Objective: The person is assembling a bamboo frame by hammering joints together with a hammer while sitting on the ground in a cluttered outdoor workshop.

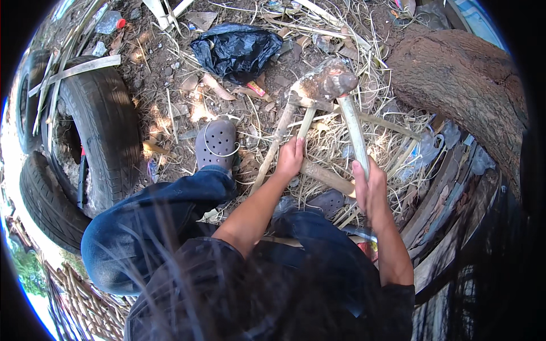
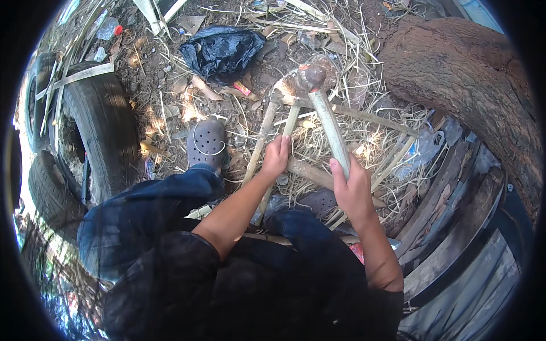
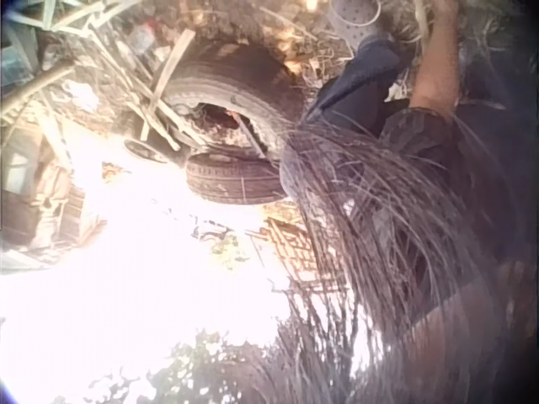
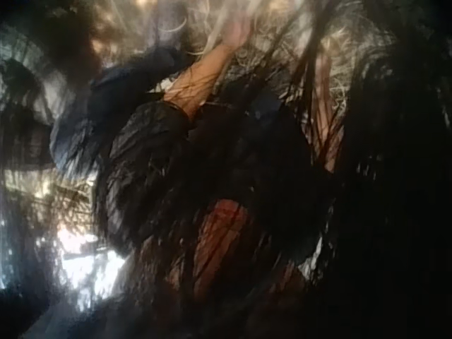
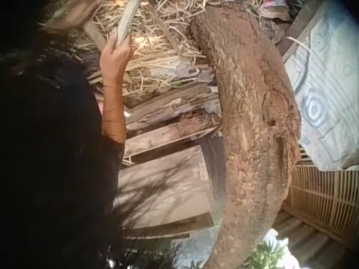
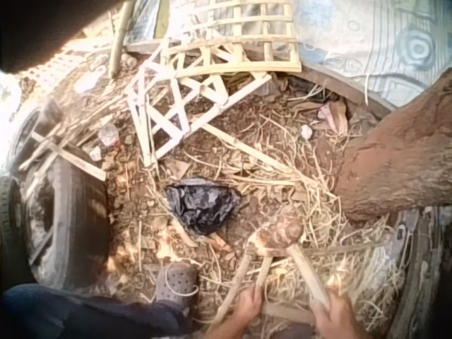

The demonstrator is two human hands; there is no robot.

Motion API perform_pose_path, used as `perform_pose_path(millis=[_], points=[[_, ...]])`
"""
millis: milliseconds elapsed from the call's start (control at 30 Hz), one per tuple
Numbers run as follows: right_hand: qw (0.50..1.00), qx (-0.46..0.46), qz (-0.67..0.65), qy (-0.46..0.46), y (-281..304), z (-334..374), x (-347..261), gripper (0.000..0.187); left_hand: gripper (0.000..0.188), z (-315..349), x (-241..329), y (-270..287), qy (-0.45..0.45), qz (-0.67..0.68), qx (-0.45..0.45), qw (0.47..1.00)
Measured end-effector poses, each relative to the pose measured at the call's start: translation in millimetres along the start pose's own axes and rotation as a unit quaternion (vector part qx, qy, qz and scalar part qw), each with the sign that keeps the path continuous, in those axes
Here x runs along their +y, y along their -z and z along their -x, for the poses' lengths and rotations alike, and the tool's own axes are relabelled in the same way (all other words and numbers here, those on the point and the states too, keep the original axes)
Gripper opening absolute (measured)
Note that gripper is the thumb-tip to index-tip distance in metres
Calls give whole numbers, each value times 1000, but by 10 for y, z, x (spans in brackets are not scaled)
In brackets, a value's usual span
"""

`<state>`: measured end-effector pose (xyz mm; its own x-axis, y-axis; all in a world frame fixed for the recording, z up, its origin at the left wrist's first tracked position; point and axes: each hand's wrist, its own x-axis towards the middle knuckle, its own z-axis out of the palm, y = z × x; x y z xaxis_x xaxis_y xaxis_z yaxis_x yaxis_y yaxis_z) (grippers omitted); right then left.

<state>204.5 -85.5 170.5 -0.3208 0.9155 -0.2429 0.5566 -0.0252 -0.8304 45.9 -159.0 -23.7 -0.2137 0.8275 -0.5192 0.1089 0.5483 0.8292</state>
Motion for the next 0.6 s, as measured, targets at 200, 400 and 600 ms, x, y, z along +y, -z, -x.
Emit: perform_pose_path(millis=[200, 400, 600], points=[[994, -55, 50, -77, -44, 73, 164, 41, 36, -35, 51, -19, 7, 33, 3, 999], [996, -53, 48, -49, 30, 36, 240, 41, 37, 18, 19, -46, 2, 27, -7, 1000], [1000, -8, -3, 8, -99, 122, 153, 44, 40, -41, 14, -35, 1, 30, 7, 1000]])
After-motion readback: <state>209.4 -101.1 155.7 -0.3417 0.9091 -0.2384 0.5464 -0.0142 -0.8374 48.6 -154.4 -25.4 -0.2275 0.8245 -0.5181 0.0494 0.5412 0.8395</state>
